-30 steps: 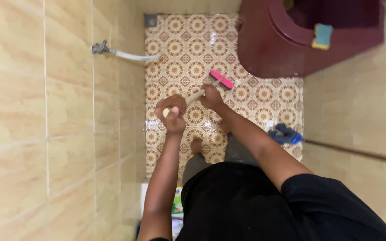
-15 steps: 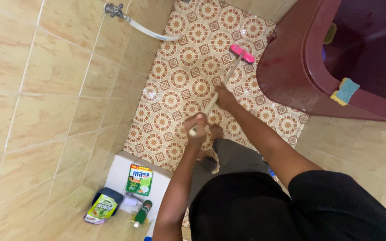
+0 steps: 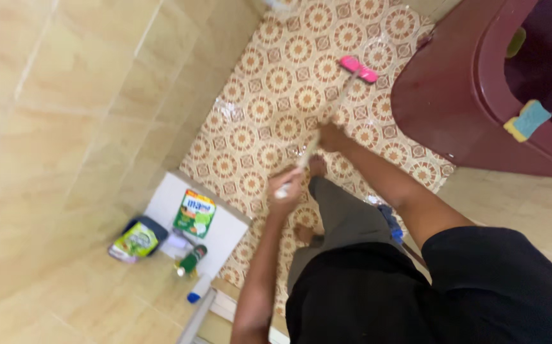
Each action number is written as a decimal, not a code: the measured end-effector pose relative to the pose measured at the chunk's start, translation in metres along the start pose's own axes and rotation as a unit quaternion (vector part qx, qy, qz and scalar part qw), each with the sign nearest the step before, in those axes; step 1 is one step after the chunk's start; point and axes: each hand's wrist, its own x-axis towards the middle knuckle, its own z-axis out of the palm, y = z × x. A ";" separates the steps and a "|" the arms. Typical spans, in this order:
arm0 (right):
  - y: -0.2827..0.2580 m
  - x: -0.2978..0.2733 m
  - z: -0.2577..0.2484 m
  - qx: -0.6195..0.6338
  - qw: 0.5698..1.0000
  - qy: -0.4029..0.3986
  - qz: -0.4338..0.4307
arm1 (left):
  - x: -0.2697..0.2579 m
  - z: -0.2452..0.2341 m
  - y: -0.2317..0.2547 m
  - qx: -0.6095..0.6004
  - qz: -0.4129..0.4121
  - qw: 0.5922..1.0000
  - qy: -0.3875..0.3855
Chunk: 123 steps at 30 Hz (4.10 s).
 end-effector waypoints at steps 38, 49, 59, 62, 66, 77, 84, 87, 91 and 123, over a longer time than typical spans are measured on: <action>-0.169 -0.014 0.147 0.156 0.986 0.033 -0.051 | -0.122 -0.125 -0.026 -0.284 0.098 0.895 0.330; 0.038 0.040 -0.048 0.017 1.000 0.019 -0.016 | 0.016 0.081 0.006 -0.091 0.094 0.989 0.069; -0.082 0.139 -0.051 0.048 0.989 -0.047 -0.131 | 0.100 -0.045 0.007 -0.124 0.037 0.941 0.312; -0.146 0.130 -0.061 0.098 0.985 -0.077 -0.119 | 0.116 -0.078 0.037 -0.130 0.078 0.910 0.387; -0.156 0.127 -0.096 0.090 0.985 -0.092 -0.117 | 0.144 -0.080 0.032 -0.248 0.165 0.877 0.376; 0.010 0.242 -0.140 0.058 0.993 -0.001 -0.099 | 0.226 0.038 -0.030 -0.140 0.022 0.954 0.264; -0.053 0.248 -0.137 0.011 0.992 0.001 -0.125 | 0.229 -0.021 0.026 -0.081 -0.145 0.914 0.369; -0.111 0.223 -0.139 -0.028 0.996 -0.031 -0.081 | 0.213 -0.056 0.049 -0.039 -0.061 0.905 0.418; -0.177 0.192 -0.150 -0.042 0.991 -0.106 -0.068 | 0.204 -0.084 0.055 -0.261 0.239 0.860 0.367; -0.277 0.298 -0.132 0.068 0.993 -0.068 -0.069 | 0.305 -0.255 0.006 -0.311 0.093 0.889 0.323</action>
